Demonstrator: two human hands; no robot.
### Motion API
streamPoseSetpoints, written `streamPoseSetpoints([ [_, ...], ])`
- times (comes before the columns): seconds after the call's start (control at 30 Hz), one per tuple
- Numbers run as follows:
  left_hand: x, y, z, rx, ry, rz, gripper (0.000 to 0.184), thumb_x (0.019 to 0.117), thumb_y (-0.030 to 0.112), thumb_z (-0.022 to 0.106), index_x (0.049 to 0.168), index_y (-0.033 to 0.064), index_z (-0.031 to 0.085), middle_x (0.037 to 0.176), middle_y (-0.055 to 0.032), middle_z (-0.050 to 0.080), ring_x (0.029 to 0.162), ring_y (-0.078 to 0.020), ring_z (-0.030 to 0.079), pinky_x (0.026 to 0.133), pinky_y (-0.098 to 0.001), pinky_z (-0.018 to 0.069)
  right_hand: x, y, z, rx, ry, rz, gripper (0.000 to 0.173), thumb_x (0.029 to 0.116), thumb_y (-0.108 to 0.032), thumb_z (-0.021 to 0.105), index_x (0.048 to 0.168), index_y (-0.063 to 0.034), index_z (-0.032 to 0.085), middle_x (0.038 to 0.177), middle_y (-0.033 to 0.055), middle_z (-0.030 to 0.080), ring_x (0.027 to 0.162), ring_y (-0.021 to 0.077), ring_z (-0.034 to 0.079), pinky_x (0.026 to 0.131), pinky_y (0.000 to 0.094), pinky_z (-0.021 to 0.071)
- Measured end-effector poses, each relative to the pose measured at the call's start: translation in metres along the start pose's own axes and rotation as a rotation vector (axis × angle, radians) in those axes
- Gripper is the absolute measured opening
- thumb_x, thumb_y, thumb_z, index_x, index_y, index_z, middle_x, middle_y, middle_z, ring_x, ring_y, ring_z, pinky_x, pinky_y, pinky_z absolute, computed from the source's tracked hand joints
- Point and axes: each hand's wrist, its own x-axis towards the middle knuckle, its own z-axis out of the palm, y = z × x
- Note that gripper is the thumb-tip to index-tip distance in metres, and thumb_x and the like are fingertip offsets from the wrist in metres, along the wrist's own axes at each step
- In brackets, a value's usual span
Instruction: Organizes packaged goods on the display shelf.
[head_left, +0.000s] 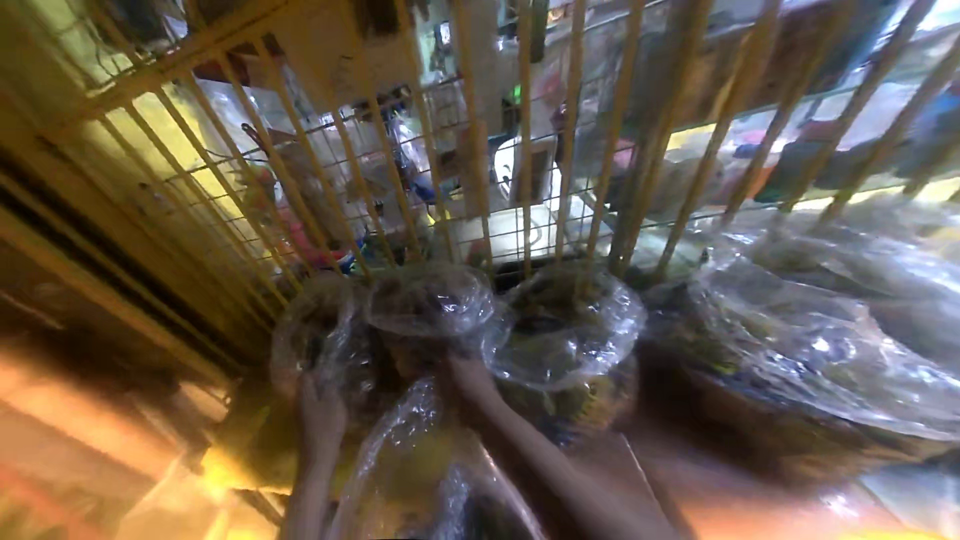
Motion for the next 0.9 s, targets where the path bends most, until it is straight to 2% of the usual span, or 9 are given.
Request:
streamPoseSetpoints([
  [0.13,-0.017,0.035,0.017,0.244,-0.17,0.018,0.04,0.0994,0.029,0.065,0.134,0.0108,0.058,0.105,-0.0136,0.071,0.093,-0.0282,0.07,0.083,-0.0539,0.0581,-0.005,-0.001,-0.005,-0.085,0.054,0.062,0.058,0.1019,-0.05,0.056,0.137,-0.0046,0.053,0.106,0.019,0.068,0.092,0.031,0.068,0.081,0.0524,0.0569],
  [0.3,-0.027,0.07,-0.012,0.474,-0.114,0.169,0.074,0.0835,0.042,0.082,0.146,0.014,0.052,0.125,-0.0176,0.066,0.107,-0.0361,0.067,0.09,-0.0611,0.0559,-0.027,0.015,-0.012,0.117,0.015,0.018,0.092,0.0846,-0.05,0.081,0.156,-0.018,0.032,0.125,0.0158,0.065,0.104,0.0262,0.069,0.087,0.0472,0.0596],
  [0.43,-0.019,0.117,-0.013,0.543,-0.073,0.552,0.095,0.0779,0.045,0.088,0.156,0.018,0.041,0.16,-0.0178,0.038,0.142,-0.0425,0.044,0.107,-0.066,0.0448,-0.037,0.034,-0.006,0.158,-0.033,0.052,0.102,0.0794,-0.04,0.088,0.158,-0.0203,0.027,0.129,0.0144,0.063,0.104,0.0237,0.069,0.084,0.0441,0.0609],
  [0.5,-0.011,0.126,-0.001,0.64,-0.202,0.65,0.088,0.0803,0.049,0.085,0.154,0.0224,0.046,0.166,-0.0169,0.029,0.152,-0.0469,0.024,0.112,-0.0744,0.0298,-0.038,0.04,-0.003,0.163,-0.03,0.061,0.105,0.079,-0.033,0.089,0.16,-0.023,0.023,0.133,0.0139,0.062,0.107,0.0232,0.068,0.087,0.0433,0.0607],
  [0.6,-0.011,0.135,-0.006,0.862,-0.509,0.455,0.04,0.0858,0.045,0.078,0.119,0.0231,0.073,0.158,-0.0098,0.043,0.145,-0.0403,0.036,0.11,-0.0711,0.0347,-0.043,0.045,-0.006,0.189,-0.017,0.089,0.097,0.0823,-0.026,0.086,0.16,-0.0212,0.027,0.134,0.0129,0.061,0.108,0.0225,0.068,0.086,0.0427,0.0603],
  [0.67,-0.017,0.151,-0.027,0.869,-0.585,0.322,0.05,0.085,0.053,0.075,0.124,0.0227,0.07,0.153,-0.0079,0.049,0.133,-0.0336,0.053,0.104,-0.061,0.0486,-0.051,0.044,-0.01,0.215,-0.01,0.132,0.081,0.0865,-0.026,0.082,0.153,-0.0142,0.037,0.128,0.0127,0.064,0.104,0.0217,0.068,0.082,0.0411,0.0599],
  [0.77,-0.031,0.192,-0.035,0.634,-0.366,0.416,0.066,0.0896,0.061,0.07,0.137,0.0157,0.064,0.144,-0.0115,0.058,0.122,-0.0346,0.062,0.099,-0.0616,0.0516,-0.073,0.048,-0.016,0.205,-0.03,0.207,0.075,0.0889,-0.03,0.08,0.152,-0.0142,0.042,0.128,0.0136,0.064,0.103,0.023,0.068,0.081,0.0421,0.0585],
  [0.83,-0.026,0.211,-0.003,0.515,-0.313,0.586,0.064,0.0934,0.055,0.068,0.14,0.0118,0.061,0.14,-0.0166,0.061,0.127,-0.0387,0.058,0.104,-0.0637,0.0463,-0.093,0.049,-0.019,0.204,-0.074,0.233,0.078,0.089,-0.031,0.079,0.154,-0.0154,0.039,0.13,0.0156,0.062,0.103,0.0244,0.067,0.081,0.0432,0.0582],
  [0.9,-0.024,0.215,0.036,0.619,-0.54,0.644,0.062,0.0961,0.056,0.063,0.148,0.022,0.055,0.151,-0.0137,0.052,0.142,-0.04,0.044,0.114,-0.0679,0.0327,-0.113,0.055,-0.02,0.217,-0.102,0.254,0.076,0.0887,-0.031,0.079,0.153,-0.0173,0.04,0.129,0.0148,0.062,0.101,0.0236,0.068,0.079,0.042,0.0594],
])
